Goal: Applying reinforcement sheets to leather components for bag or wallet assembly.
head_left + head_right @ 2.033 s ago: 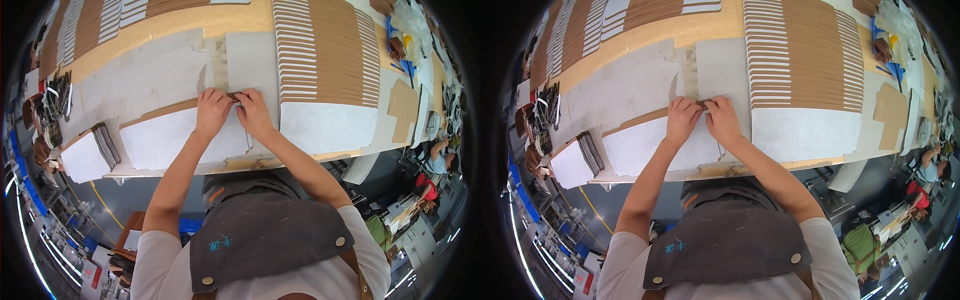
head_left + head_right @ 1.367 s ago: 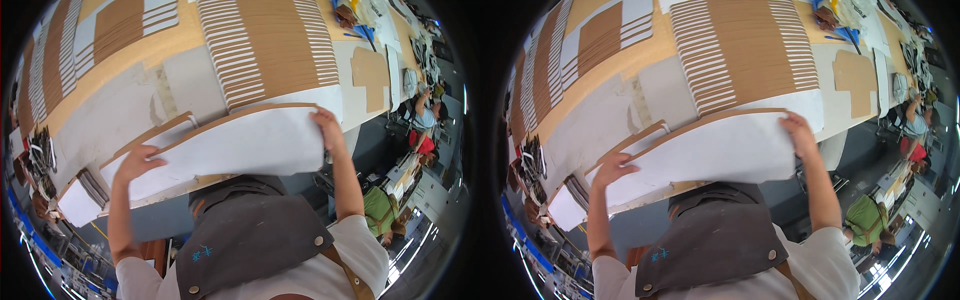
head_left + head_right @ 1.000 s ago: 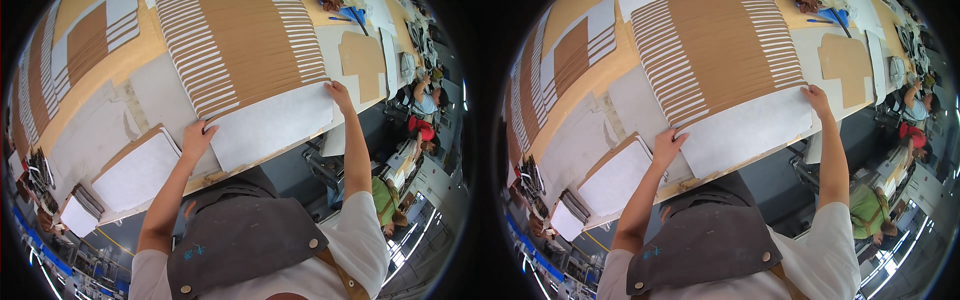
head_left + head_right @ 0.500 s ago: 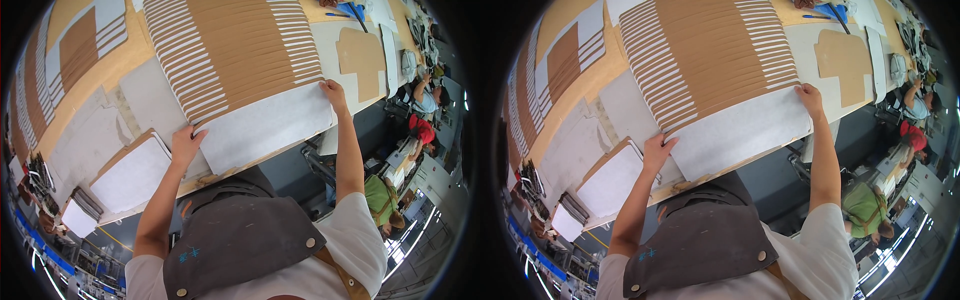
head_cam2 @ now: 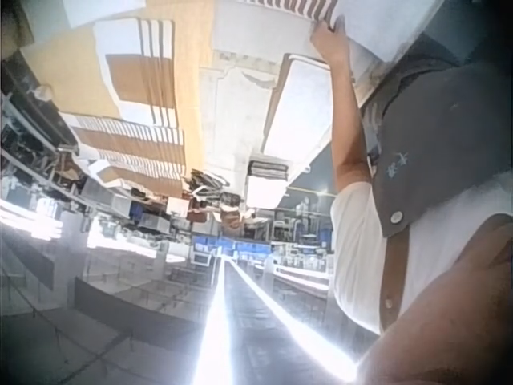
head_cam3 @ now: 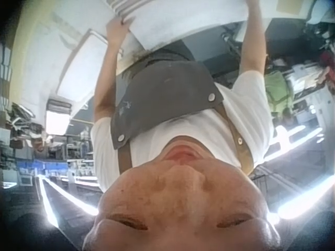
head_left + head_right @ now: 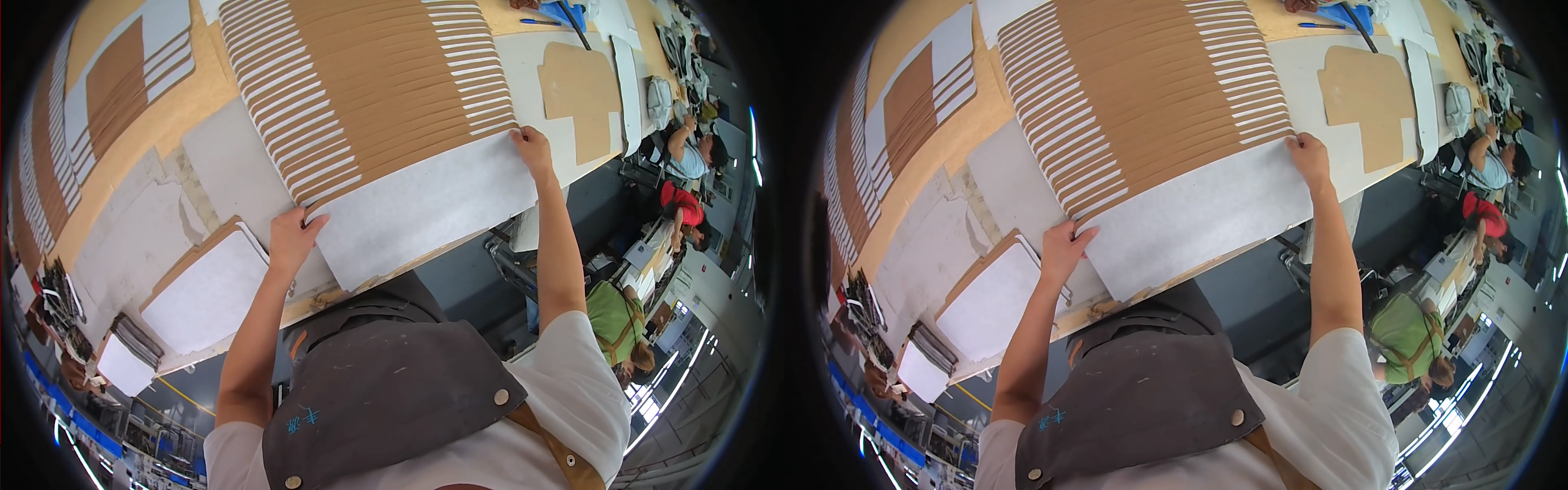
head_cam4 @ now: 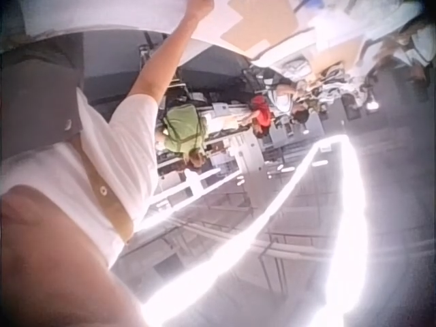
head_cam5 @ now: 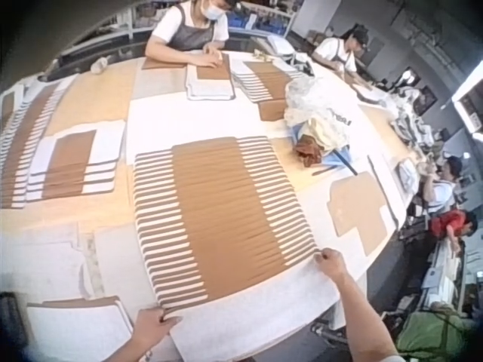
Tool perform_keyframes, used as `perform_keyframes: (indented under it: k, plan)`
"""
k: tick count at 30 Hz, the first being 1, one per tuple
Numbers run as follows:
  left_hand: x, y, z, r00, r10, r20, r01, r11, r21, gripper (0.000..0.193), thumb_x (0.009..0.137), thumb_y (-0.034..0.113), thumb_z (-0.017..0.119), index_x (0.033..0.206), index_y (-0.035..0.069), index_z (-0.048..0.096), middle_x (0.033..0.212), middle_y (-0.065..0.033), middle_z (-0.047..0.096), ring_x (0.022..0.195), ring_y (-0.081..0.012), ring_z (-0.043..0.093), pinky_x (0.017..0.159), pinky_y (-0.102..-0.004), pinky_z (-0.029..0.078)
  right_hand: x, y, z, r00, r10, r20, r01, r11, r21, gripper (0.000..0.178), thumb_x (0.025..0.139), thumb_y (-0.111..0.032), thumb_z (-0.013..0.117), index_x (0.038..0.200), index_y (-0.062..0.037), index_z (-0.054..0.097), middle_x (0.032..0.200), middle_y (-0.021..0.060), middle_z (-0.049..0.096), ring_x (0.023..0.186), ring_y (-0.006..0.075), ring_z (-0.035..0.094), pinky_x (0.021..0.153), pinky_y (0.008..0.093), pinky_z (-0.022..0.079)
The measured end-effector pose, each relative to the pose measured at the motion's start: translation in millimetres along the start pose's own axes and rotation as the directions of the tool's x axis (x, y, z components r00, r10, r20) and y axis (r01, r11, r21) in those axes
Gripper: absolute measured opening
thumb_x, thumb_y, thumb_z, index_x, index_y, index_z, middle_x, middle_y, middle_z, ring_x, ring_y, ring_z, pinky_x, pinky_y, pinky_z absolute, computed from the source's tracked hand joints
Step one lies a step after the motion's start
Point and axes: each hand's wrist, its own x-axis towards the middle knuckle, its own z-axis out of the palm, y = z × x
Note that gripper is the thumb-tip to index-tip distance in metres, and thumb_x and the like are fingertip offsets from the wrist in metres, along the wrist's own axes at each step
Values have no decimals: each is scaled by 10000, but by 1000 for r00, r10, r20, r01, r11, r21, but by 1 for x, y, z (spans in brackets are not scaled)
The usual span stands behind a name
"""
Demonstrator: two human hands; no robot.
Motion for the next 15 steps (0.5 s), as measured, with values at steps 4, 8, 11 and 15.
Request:
perform_keyframes:
  k: [4, 8, 11, 15]
  plan:
    - [-1, -3, 0, 1000, 5, -1, -5, 999, 46, 388, 724, 255, 698, 570, -37, 495, 469, -132, 500, 400, -193, 556, 394, -287, 400, -2, -8, -2, 1000, 20, 4, -20, 1000, 1, 312, 758, -287, 594, 874, 1, 627, 750, 143, 632, 698, 241, 605, 653, 318, 465]
    - [-2, 0, 0, 1000, 2, -18, 0, 995, 96, 399, 727, 264, 697, 558, -30, 485, 465, -129, 496, 399, -193, 555, 400, -285, 400, -3, -3, -2, 999, 7, -49, -6, 1000, 10, 319, 754, -299, 608, 861, 1, 626, 746, 133, 634, 688, 231, 603, 643, 314, 464]
    - [-4, 1, -3, 999, -35, -21, 36, 997, 74, 398, 735, 267, 692, 558, -24, 486, 473, -116, 508, 410, -178, 562, 406, -275, 408, -1, 5, 3, 999, 0, -52, 4, 996, 85, 323, 743, -313, 627, 845, -7, 627, 729, 122, 631, 665, 215, 593, 631, 306, 462]
    - [-9, -8, -7, 993, -116, -32, 115, 993, -37, 388, 744, 270, 685, 572, -26, 502, 489, -107, 527, 424, -161, 569, 419, -258, 421, 2, 15, 10, 997, -30, -70, 43, 982, 185, 277, 753, -287, 640, 819, -19, 622, 697, 88, 617, 638, 161, 561, 614, 281, 448]
